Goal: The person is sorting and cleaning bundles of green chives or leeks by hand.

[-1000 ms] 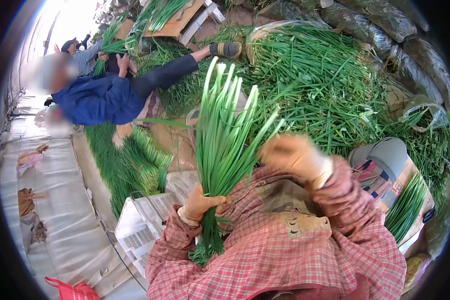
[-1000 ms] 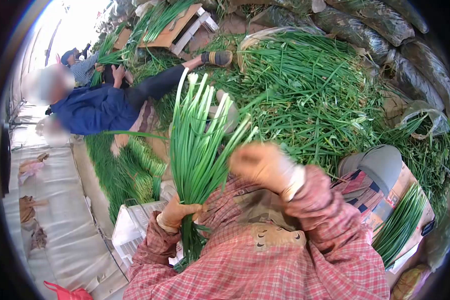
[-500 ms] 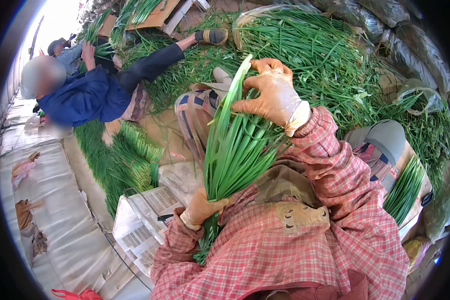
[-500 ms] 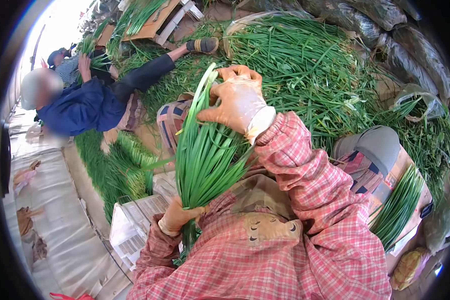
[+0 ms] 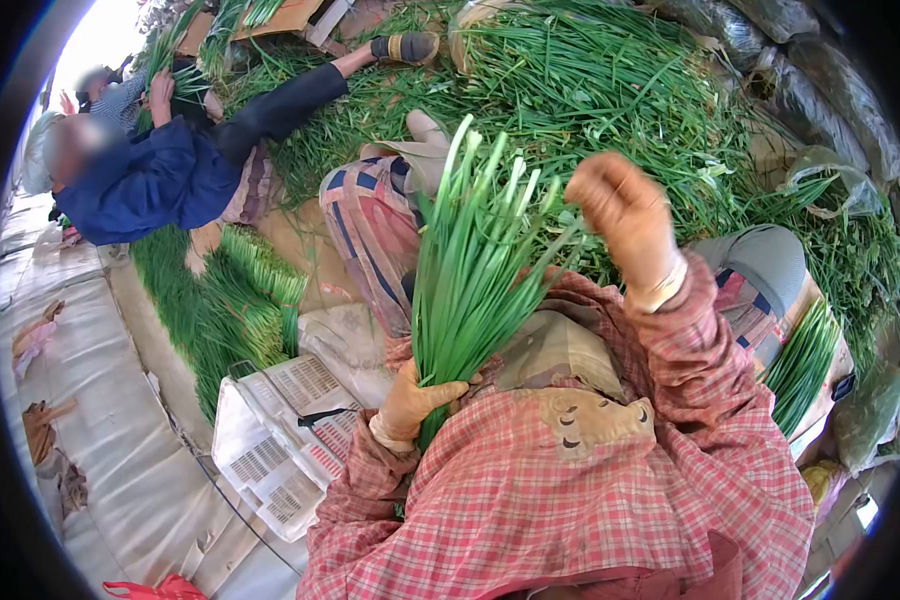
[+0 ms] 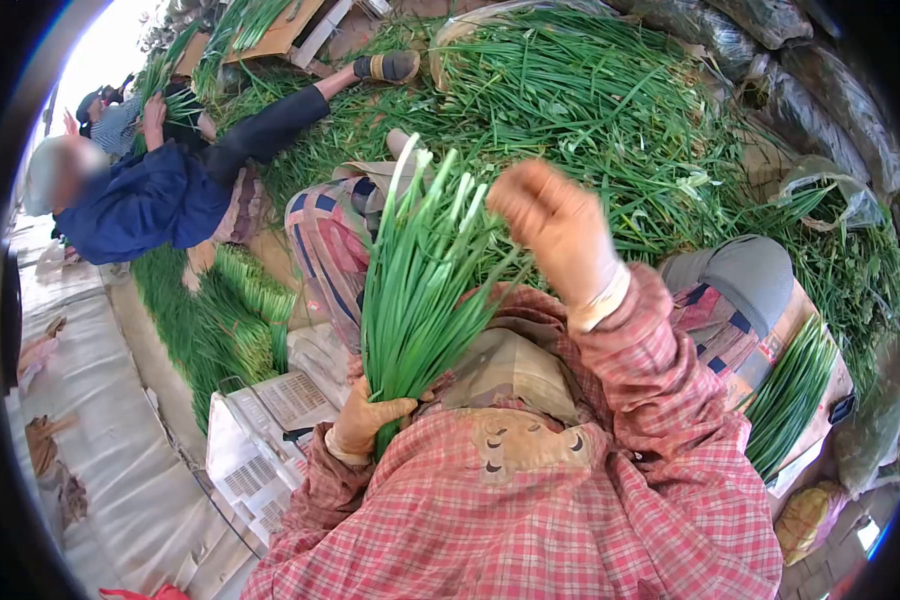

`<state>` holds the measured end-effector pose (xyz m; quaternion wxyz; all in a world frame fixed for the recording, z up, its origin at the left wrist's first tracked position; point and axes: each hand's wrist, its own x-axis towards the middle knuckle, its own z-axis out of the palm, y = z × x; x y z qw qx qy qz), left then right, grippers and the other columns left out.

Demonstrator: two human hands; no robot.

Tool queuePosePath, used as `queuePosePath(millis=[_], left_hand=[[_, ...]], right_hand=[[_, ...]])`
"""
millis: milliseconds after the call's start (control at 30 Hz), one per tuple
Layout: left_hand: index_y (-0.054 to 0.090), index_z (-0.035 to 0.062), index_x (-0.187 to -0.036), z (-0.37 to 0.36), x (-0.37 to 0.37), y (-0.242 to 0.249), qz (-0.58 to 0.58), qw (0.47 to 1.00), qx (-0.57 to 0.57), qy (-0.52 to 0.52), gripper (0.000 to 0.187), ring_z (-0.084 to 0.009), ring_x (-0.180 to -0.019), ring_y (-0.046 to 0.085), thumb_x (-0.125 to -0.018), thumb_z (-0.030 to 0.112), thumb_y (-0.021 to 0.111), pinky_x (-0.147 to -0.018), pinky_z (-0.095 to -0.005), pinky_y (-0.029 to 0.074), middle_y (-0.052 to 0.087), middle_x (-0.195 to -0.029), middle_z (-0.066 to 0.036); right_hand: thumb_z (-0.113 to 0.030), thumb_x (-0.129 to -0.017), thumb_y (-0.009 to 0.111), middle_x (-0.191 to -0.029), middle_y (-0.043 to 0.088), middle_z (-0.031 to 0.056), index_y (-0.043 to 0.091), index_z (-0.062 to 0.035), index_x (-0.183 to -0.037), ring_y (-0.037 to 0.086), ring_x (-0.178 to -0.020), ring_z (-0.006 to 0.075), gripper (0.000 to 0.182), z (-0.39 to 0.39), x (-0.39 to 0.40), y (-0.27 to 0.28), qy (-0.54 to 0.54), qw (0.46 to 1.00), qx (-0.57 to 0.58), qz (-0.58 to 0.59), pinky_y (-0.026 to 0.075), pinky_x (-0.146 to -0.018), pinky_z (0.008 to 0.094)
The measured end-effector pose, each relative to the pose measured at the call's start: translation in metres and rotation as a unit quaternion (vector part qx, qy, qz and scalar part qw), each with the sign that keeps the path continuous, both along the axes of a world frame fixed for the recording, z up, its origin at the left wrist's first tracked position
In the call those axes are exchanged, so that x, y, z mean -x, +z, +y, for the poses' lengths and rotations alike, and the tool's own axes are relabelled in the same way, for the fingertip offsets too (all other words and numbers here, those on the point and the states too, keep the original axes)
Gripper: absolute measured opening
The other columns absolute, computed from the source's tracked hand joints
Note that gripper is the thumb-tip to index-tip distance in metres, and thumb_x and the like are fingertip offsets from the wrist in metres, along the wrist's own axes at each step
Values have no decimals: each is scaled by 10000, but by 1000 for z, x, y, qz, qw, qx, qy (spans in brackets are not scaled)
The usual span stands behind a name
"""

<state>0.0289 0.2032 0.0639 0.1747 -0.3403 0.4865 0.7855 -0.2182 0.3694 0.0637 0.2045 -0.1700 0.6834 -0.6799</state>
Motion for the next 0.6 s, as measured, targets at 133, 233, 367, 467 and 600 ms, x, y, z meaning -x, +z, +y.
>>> queuePosePath(millis=[133,233,367,467,600], left_hand=[[546,3,-1063,1,-7,-8,21,996,84,-23,332,-148,-832,588,-750,34,653,-763,-272,458,632,-941,-76],[559,3,-1041,5,-11,-11,58,967,238,-73,309,-125,-830,585,-748,38,650,-760,-261,455,638,-926,-71],[547,5,-1066,7,-13,1,43,922,357,-142,354,-130,-847,581,-736,64,660,-774,-264,449,640,-927,-79],[500,10,-1142,7,-17,-3,37,928,347,-130,456,-148,-883,577,-724,78,668,-795,-278,446,629,-966,-94],[419,21,-1239,4,-26,-20,47,935,331,-121,587,-159,-953,561,-712,83,670,-832,-288,434,598,-1051,-115]], right_hand=[[-163,-816,589,-720,590,32,597,-25,-1004,515,-600,86,233,-24,23,7,47,996,-68,45,428,-558,220],[-257,-771,635,-716,618,86,614,-2,-976,558,-576,132,329,-45,18,-16,164,980,-102,-51,455,-565,270],[-211,-794,614,-669,596,29,643,-1,-896,517,-539,88,235,-49,5,-27,181,970,-36,-158,426,-519,240],[-192,-804,590,-656,581,25,634,6,-886,498,-536,88,219,-41,-5,-40,168,976,-64,-120,408,-513,234],[-178,-848,559,-713,577,-15,598,-10,-888,439,-555,39,177,-21,-14,-25,171,966,-48,-187,349,-488,186]])
